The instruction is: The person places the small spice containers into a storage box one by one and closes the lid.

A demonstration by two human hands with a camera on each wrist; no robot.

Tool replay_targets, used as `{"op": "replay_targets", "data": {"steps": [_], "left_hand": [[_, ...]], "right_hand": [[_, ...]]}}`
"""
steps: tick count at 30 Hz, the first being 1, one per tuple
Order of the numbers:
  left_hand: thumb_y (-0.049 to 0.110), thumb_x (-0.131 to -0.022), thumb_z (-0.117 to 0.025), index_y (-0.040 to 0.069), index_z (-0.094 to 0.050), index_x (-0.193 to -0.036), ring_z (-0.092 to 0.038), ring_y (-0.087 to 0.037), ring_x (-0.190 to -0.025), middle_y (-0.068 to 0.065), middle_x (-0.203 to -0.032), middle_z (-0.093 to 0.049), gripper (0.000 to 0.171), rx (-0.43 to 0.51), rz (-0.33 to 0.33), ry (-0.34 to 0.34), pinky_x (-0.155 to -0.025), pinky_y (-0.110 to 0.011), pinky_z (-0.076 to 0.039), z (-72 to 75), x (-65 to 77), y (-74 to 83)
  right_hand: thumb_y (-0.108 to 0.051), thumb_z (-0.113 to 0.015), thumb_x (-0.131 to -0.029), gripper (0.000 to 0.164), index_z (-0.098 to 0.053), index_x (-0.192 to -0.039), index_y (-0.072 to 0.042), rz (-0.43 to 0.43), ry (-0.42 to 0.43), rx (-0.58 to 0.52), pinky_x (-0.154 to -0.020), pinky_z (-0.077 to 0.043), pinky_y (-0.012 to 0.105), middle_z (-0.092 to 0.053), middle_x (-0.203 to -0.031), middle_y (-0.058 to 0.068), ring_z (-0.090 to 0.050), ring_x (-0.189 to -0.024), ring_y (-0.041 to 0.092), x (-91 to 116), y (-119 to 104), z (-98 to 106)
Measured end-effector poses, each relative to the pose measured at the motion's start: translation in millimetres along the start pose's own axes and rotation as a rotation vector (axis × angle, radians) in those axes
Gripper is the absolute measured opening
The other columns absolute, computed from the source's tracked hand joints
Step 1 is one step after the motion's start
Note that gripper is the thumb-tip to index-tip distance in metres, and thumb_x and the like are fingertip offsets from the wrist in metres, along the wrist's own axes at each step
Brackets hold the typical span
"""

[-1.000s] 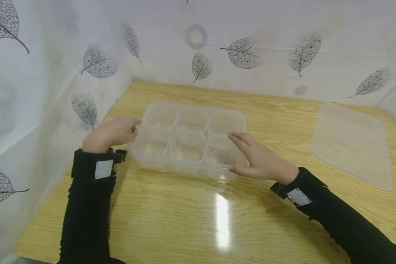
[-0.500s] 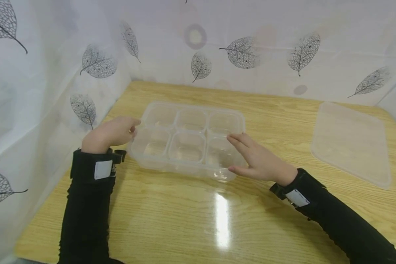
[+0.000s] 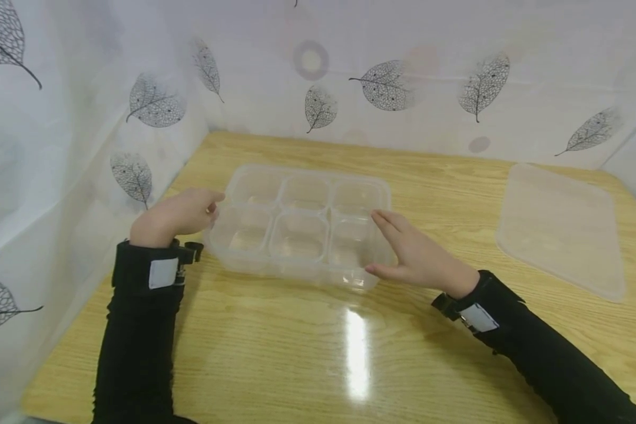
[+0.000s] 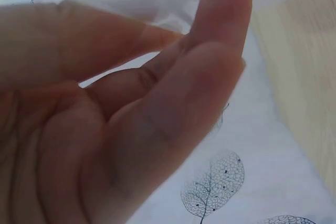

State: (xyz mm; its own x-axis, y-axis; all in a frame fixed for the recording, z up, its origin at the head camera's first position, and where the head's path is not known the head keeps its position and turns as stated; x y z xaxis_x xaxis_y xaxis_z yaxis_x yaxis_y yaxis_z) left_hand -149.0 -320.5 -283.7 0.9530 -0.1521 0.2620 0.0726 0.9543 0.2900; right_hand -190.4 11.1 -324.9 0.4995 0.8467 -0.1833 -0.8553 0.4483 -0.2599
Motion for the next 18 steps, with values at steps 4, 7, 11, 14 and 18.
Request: {"op": "replay_targets", "data": {"steps": [4,7,11,14,18], "left_hand": [[0.001,-0.088,-0.039,-0.014,-0.033,-0.129,-0.05,-0.037,-0.097,-0.031,-0.11,-0.05,0.043,-0.006,-0.023,0.007,-0.081,-0.048,-0.041,-0.9,-2.0,1.8],[0.003,-0.09,-0.039,-0.013,-0.031,-0.13,-0.05,-0.038,-0.099,-0.031,-0.111,-0.05,0.044,-0.002,-0.017,-0.002,-0.08,-0.048,-0.041,-1.4,-3.1,2.6],[0.004,-0.092,-0.039,-0.013,-0.029,-0.132,-0.047,-0.04,-0.102,-0.032,-0.113,-0.048,0.045,0.004,-0.008,-0.004,-0.081,-0.048,-0.04,-1.9,-4.2,2.9],[0.003,-0.092,-0.039,-0.014,-0.029,-0.131,-0.046,-0.04,-0.104,-0.033,-0.114,-0.047,0.044,0.005,-0.015,0.009,-0.082,-0.048,-0.04,-1.9,-4.5,3.2],[0.002,-0.091,-0.04,-0.015,-0.029,-0.13,-0.048,-0.039,-0.099,-0.035,-0.113,-0.046,0.044,-0.001,-0.032,0.023,-0.08,-0.047,-0.041,-1.1,-4.8,3.7]], "right_hand": [[-0.049,-0.056,-0.081,0.089,-0.019,-0.135,0.011,-0.024,-0.029,-0.012,-0.099,-0.026,0.046,-0.023,-0.137,0.027,-0.025,-0.124,0.037,0.0,3.6,2.2],[-0.048,-0.056,-0.08,0.089,-0.019,-0.136,0.011,-0.035,-0.045,-0.027,-0.099,-0.026,0.046,-0.023,-0.137,0.027,-0.024,-0.124,0.037,-1.1,7.1,3.9],[-0.048,-0.057,-0.08,0.089,-0.019,-0.136,0.01,-0.045,-0.054,-0.041,-0.099,-0.026,0.047,-0.022,-0.137,0.027,-0.024,-0.125,0.037,-3.8,11.6,6.0],[-0.048,-0.057,-0.08,0.089,-0.019,-0.137,0.009,-0.048,-0.052,-0.04,-0.1,-0.025,0.046,-0.023,-0.138,0.026,-0.024,-0.125,0.036,-5.3,13.4,6.9],[-0.049,-0.054,-0.082,0.086,-0.02,-0.137,0.007,-0.051,-0.023,-0.023,-0.1,-0.025,0.045,-0.024,-0.138,0.024,-0.025,-0.125,0.035,-1.1,11.5,10.6]]}}
Point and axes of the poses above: each hand's wrist, its own x-axis away from the middle knuckle, its own z-axis out of the back of the hand, y = z × x, the point moved 4 cm from there along -x, towards the middle knuckle
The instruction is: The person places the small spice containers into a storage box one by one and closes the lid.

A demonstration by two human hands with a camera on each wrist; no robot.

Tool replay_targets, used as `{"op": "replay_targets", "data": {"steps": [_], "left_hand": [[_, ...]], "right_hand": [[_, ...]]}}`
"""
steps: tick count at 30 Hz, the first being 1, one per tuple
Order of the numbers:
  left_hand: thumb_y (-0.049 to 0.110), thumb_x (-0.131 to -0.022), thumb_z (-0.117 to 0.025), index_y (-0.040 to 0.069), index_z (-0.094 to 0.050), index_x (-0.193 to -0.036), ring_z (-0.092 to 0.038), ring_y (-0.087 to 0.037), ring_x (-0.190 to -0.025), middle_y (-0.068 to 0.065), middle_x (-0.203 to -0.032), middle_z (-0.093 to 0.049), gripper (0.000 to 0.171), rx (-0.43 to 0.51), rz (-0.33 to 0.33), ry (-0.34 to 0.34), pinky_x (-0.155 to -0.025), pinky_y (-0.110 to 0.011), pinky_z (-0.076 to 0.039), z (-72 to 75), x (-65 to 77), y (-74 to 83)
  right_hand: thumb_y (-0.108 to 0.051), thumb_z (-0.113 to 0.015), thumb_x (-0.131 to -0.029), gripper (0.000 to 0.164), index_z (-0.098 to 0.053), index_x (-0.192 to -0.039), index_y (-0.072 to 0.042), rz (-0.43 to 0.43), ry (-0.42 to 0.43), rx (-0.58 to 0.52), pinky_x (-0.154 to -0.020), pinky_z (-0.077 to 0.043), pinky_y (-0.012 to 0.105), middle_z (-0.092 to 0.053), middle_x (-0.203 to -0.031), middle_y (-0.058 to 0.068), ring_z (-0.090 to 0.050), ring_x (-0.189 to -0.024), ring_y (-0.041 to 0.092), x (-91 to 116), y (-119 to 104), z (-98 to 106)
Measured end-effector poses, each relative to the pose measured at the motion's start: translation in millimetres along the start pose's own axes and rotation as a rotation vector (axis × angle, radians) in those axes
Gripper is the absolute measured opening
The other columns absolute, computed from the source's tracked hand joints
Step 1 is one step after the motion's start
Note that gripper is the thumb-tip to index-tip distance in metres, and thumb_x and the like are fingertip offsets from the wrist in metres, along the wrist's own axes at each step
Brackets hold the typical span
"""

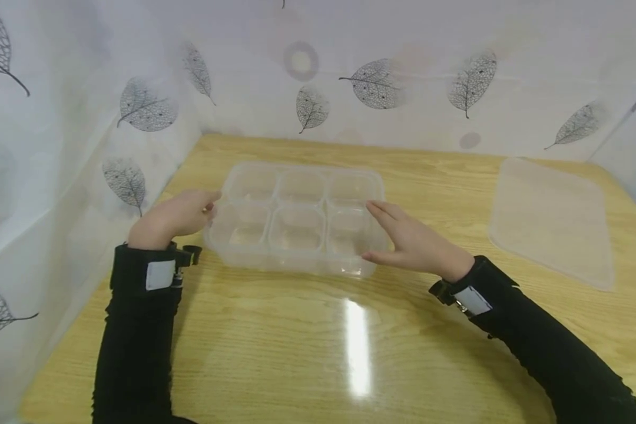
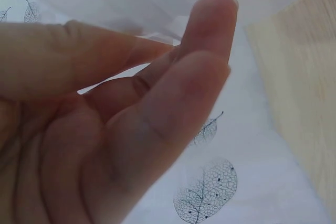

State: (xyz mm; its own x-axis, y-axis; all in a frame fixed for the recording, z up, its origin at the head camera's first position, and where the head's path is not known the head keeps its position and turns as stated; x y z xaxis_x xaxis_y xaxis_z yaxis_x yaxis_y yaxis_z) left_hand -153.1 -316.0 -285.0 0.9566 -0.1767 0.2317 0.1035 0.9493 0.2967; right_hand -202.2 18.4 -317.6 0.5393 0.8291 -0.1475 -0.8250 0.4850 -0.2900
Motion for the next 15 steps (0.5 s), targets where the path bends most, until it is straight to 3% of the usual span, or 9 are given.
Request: {"op": "replay_targets", "data": {"steps": [5,8,10,15], "left_hand": [[0.002,-0.091,-0.04,-0.016,-0.029,-0.13,-0.048,-0.039,-0.099,-0.035,-0.113,-0.046,0.044,-0.009,-0.001,0.006,-0.08,-0.047,-0.041,-0.8,0.6,-1.1],[0.0,-0.09,-0.039,-0.017,-0.031,-0.128,-0.05,-0.036,-0.092,-0.035,-0.112,-0.047,0.043,-0.017,-0.019,0.02,-0.076,-0.045,-0.042,-0.9,1.2,-2.3],[0.0,-0.09,-0.039,-0.017,-0.031,-0.128,-0.049,-0.034,-0.086,-0.035,-0.112,-0.047,0.042,-0.018,-0.029,0.024,-0.072,-0.042,-0.042,-0.9,1.8,-3.3],[0.0,-0.089,-0.041,-0.018,-0.032,-0.127,-0.047,-0.029,-0.08,-0.034,-0.11,-0.049,0.043,-0.022,-0.043,0.022,-0.066,-0.038,-0.039,-1.7,5.0,-6.5]], "right_hand": [[-0.032,-0.061,-0.083,0.067,-0.036,-0.129,0.009,0.004,0.129,0.05,-0.09,-0.036,0.047,-0.042,-0.126,0.024,-0.042,-0.113,0.036,18.7,-1.0,17.7],[-0.02,-0.063,-0.081,0.049,-0.048,-0.119,0.008,-0.049,0.182,0.1,-0.077,-0.045,0.046,-0.054,-0.11,0.023,-0.053,-0.097,0.034,35.7,11.8,31.2],[-0.016,-0.062,-0.082,0.041,-0.052,-0.114,0.008,-0.124,0.168,0.124,-0.07,-0.046,0.045,-0.058,-0.103,0.022,-0.056,-0.089,0.033,48.7,27.1,38.1],[-0.016,-0.057,-0.085,0.035,-0.055,-0.108,0.01,-0.343,0.031,0.139,-0.066,-0.046,0.046,-0.057,-0.099,0.026,-0.057,-0.081,0.034,89.3,80.5,45.6]]}}
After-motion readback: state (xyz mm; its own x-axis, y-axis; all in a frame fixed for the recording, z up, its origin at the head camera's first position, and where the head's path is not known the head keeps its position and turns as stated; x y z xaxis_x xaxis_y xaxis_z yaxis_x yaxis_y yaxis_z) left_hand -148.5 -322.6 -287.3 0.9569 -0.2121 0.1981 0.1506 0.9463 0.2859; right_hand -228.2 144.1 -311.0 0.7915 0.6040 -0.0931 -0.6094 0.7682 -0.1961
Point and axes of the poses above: each hand's wrist, its own x-axis away from the middle knuckle, its own z-axis out of the back of the hand, y = z × x, the point moved 4 cm from there along -x, towards the middle knuckle
